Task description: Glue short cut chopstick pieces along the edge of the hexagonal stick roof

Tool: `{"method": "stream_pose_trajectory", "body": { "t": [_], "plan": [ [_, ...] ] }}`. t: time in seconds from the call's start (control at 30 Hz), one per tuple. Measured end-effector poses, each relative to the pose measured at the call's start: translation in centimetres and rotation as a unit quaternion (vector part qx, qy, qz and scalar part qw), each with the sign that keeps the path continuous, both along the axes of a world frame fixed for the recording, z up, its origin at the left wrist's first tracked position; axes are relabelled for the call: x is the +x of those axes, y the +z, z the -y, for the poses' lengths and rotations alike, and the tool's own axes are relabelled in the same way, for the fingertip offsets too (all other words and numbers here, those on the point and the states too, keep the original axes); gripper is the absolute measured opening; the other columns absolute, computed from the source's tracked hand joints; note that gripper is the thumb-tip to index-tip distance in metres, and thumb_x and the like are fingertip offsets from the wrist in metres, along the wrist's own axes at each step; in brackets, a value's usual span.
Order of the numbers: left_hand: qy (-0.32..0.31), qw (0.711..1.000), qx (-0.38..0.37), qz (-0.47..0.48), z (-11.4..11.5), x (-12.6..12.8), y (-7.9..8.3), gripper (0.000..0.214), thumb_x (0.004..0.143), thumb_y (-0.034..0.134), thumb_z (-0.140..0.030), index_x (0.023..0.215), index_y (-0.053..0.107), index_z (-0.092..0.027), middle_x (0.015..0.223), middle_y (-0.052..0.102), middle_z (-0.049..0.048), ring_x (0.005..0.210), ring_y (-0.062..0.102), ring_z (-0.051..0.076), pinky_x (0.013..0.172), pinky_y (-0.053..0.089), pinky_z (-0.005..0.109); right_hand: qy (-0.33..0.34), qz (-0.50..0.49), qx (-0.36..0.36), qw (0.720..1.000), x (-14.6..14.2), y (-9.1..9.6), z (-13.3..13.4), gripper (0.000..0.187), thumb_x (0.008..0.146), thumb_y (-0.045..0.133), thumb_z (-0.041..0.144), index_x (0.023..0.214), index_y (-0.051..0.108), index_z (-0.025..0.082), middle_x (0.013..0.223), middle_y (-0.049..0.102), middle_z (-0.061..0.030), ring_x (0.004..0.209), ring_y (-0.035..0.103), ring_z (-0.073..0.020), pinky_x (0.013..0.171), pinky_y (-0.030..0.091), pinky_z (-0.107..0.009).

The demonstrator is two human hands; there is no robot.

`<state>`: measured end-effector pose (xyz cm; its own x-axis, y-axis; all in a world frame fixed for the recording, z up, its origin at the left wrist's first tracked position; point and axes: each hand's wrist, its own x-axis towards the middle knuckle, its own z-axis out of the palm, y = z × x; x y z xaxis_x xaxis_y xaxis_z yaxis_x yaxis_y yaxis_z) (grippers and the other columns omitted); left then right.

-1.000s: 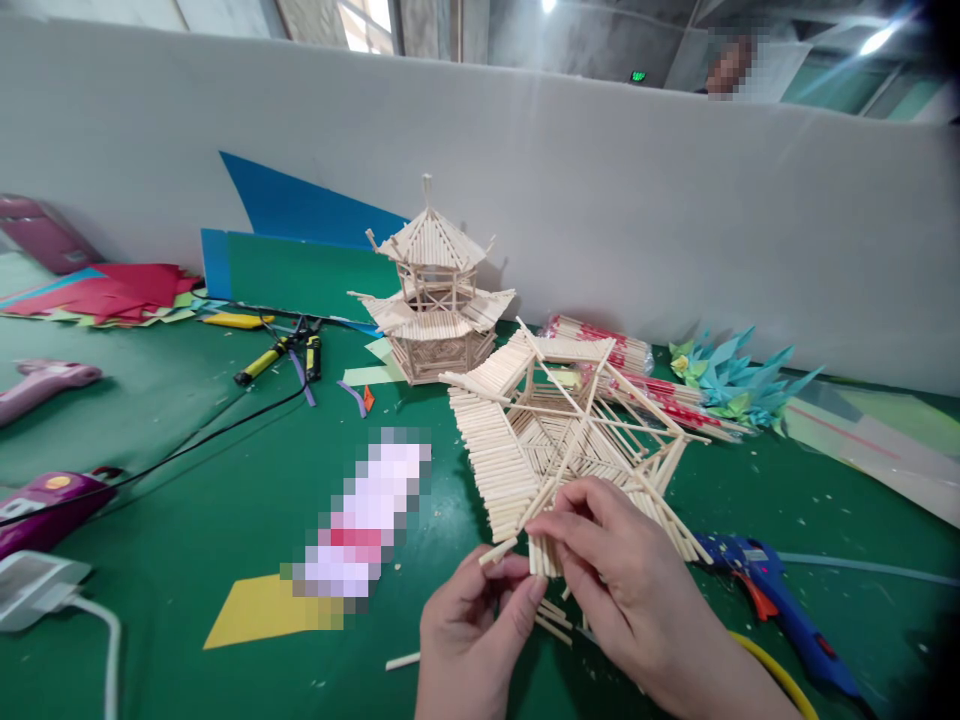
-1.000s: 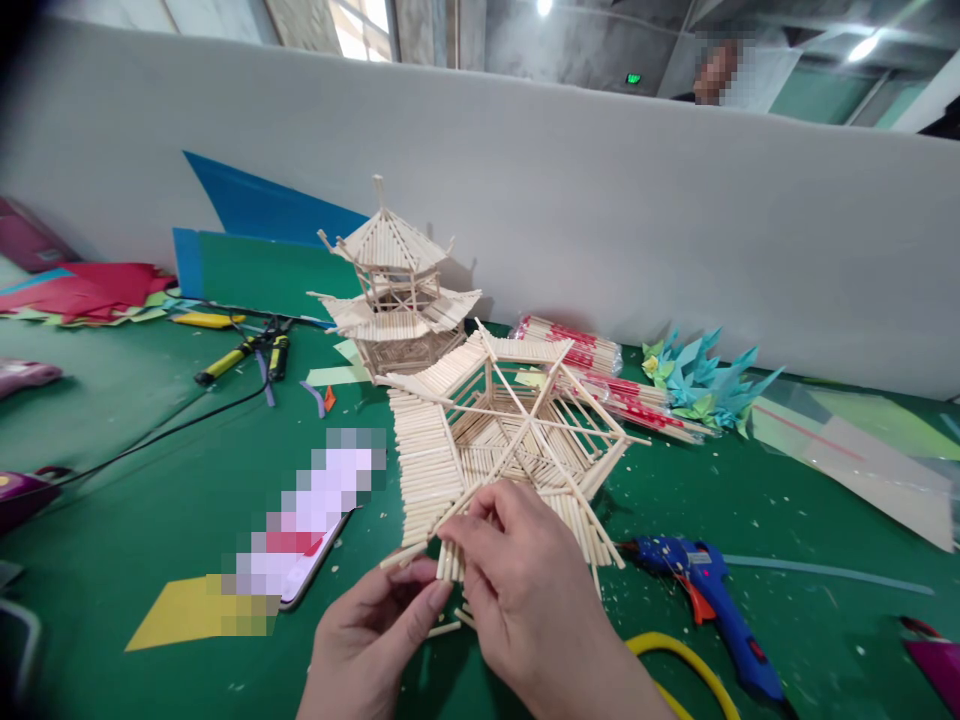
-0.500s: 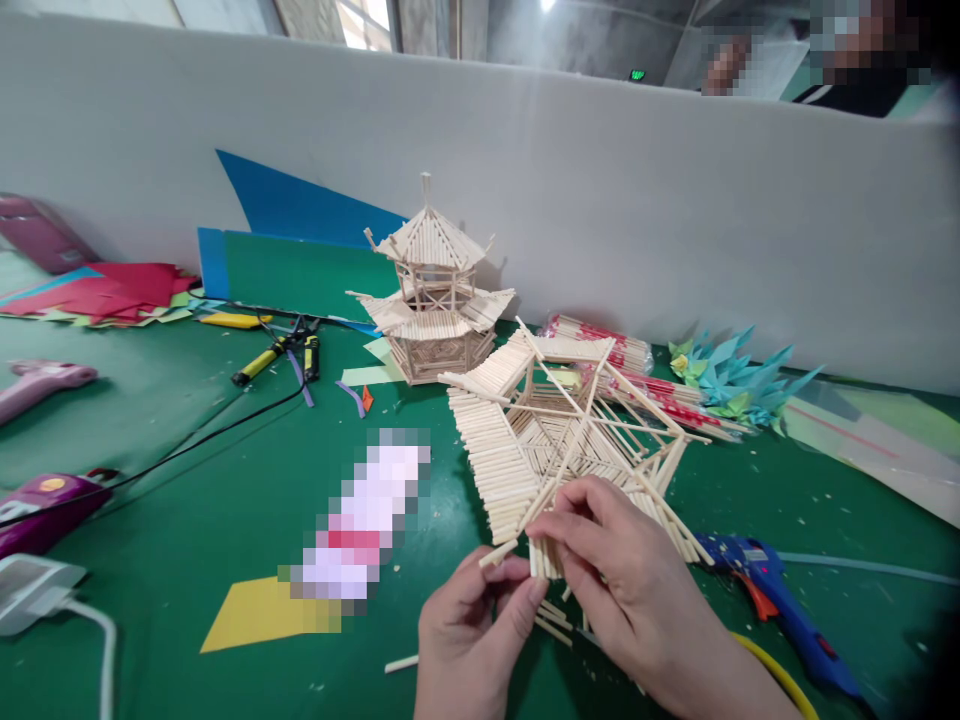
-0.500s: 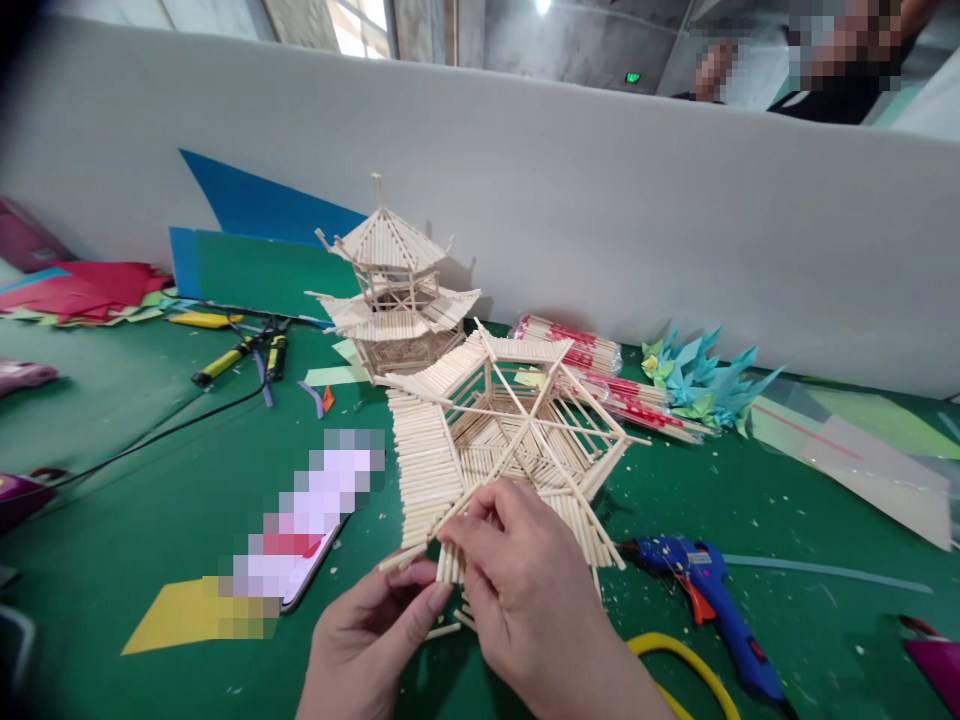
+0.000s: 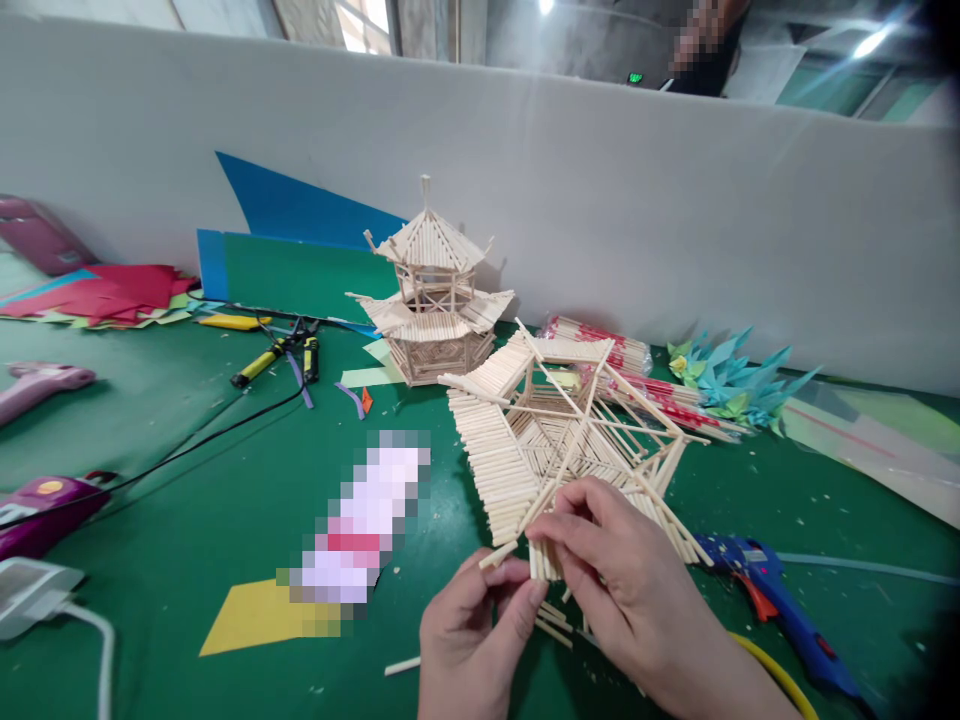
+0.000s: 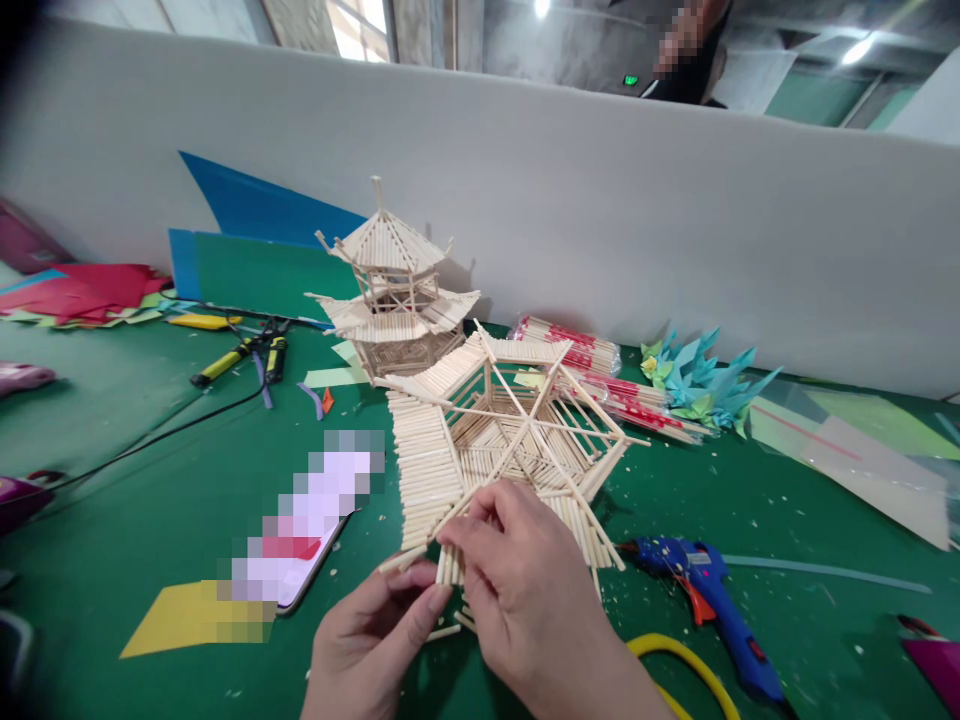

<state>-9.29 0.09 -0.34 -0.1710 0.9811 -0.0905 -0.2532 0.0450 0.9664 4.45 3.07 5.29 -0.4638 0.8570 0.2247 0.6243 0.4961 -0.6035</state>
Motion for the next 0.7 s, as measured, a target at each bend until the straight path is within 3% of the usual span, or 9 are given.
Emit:
{"method": "stream_pose_trajectory", "body": {
  "t": [0.17,0.4,0.7],
  "plan": [
    [0.014,1.000,-0.013,0.007,-0.11,-0.18,-0.02,0.010,0.055,0.073,-0.016,0.064,0.071,-0.020,0.066,0.061,-0.0001,0.057,0.055,0.011,0.054,0.048,0.017,0.004,-0.052,-0.009,0.999,0.26,-0.09,0.06,0.029,0.080,0.039,0.004,0.101,0.050,0.021,0.093,0.045,-0.0031,0.086,0.046,-0.0152,0.072,0.039,-0.030],
    [0.065,0.997,-0.025,0.033,0.06,0.64,0.70,0.010,0.053,0.074,-0.016,0.061,0.071,-0.019,0.064,0.062,-0.0004,0.059,0.055,0.011,0.055,0.047,0.015,-0.005,-0.059,-0.016,0.998,0.26,0.08,0.09,0.027,0.081,0.038,0.004,0.098,0.051,0.021,0.092,0.045,-0.0028,0.085,0.046,-0.0142,0.072,0.040,-0.029],
    [0.007,0.999,0.014,0.030,-0.20,0.19,0.51,0.007,0.056,0.073,-0.016,0.062,0.072,-0.020,0.063,0.063,0.0013,0.061,0.058,0.015,0.057,0.049,0.020,-0.002,-0.013,0.020,1.000,-0.18,0.22,-0.04,0.025,0.080,0.040,0.007,0.095,0.057,0.017,0.085,0.049,-0.0051,0.078,0.047,-0.0171,0.064,0.039,-0.032]
  ]
}}
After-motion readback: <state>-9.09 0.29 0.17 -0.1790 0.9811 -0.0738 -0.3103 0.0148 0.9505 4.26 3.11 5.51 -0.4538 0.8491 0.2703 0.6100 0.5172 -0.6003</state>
